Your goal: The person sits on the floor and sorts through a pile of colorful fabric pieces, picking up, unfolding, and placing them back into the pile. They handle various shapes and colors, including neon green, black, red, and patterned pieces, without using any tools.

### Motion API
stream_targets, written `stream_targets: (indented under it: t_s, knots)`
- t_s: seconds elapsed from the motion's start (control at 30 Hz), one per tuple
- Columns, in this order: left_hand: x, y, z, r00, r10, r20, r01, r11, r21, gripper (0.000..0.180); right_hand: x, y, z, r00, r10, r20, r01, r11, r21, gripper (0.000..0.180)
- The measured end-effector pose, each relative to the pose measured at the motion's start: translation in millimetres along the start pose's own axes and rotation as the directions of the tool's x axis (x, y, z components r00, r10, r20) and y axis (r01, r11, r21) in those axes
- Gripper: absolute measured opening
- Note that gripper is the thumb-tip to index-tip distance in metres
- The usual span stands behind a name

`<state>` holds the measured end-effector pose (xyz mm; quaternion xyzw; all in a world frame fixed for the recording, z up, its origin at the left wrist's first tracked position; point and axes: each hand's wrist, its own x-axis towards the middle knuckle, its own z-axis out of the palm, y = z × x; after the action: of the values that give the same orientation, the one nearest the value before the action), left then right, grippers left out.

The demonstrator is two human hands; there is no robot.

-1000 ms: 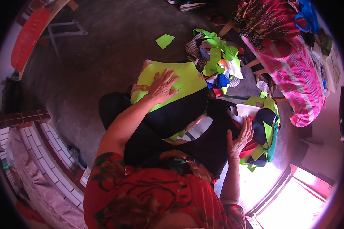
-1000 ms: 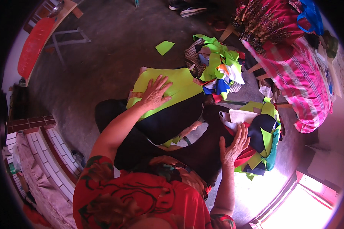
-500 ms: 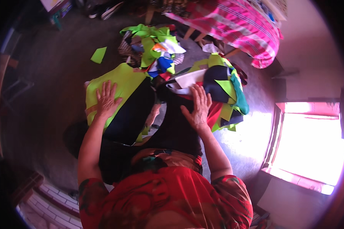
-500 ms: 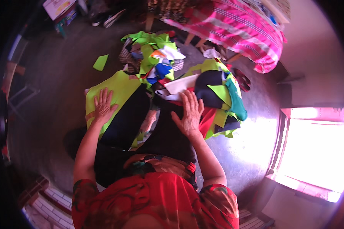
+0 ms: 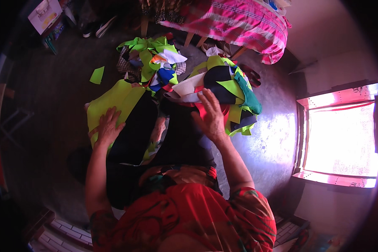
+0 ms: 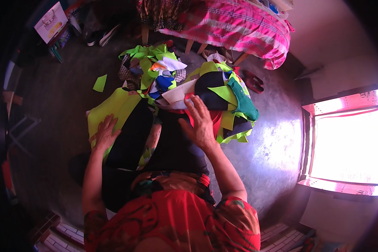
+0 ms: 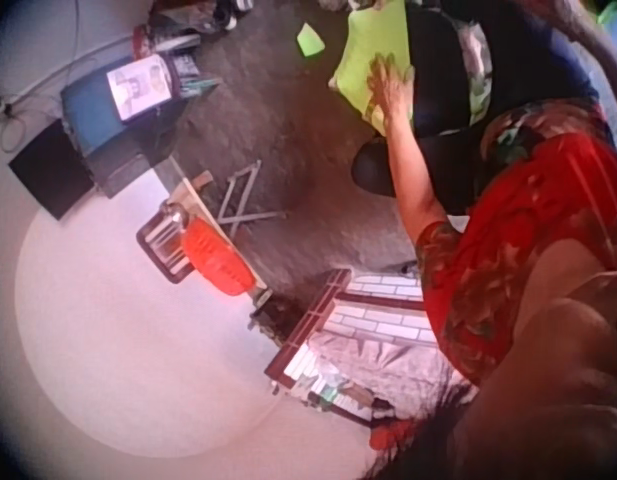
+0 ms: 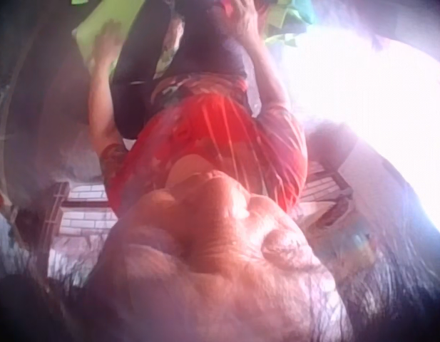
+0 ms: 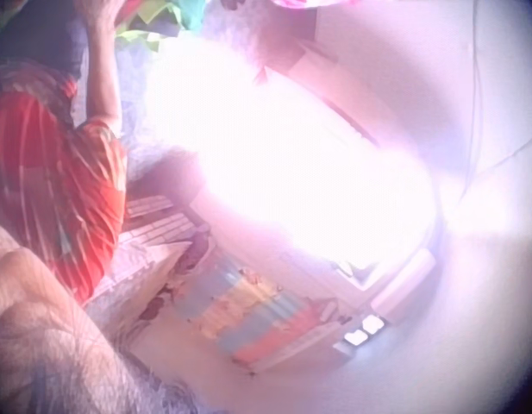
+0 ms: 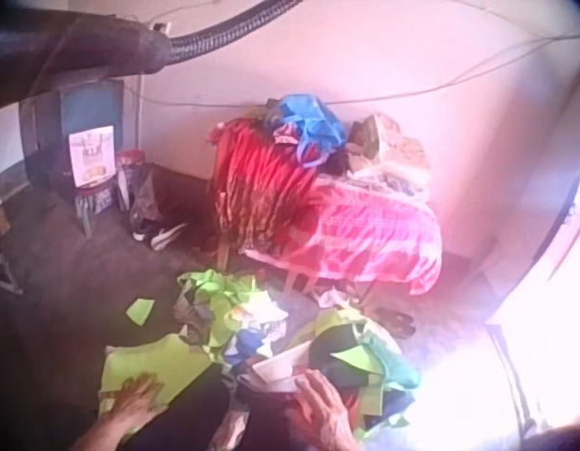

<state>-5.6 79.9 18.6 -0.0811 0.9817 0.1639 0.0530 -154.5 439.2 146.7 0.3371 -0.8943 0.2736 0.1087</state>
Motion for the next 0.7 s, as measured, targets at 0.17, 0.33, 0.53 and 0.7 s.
stream_targets:
  t_s: [0.17,0.33,0.53,0.7]
  knots:
    - [-3,7,-6,0.998,-0.022,0.056,0.024,0.999,-0.046,0.062,18,40,-61,0.934,0.14,-0.327,-0.173,0.982,-0.074,0.044]
    - [0,3,3,1.0,0.005,0.005,-0.005,1.0,-0.025,0.062,11,115,-79,0.888,0.387,-0.247,-0.454,0.819,-0.35,0.048]
    - [-2,1,3,1.0,0.002,0.005,-0.002,1.0,-0.018,0.066,5,129,-67,0.842,0.525,-0.12,-0.533,0.777,-0.335,0.047]
    - [-3,2,2,1.0,0.005,-0.005,-0.005,1.0,-0.022,0.068,11,124,-65,0.779,0.581,-0.234,-0.626,0.734,-0.262,0.036]
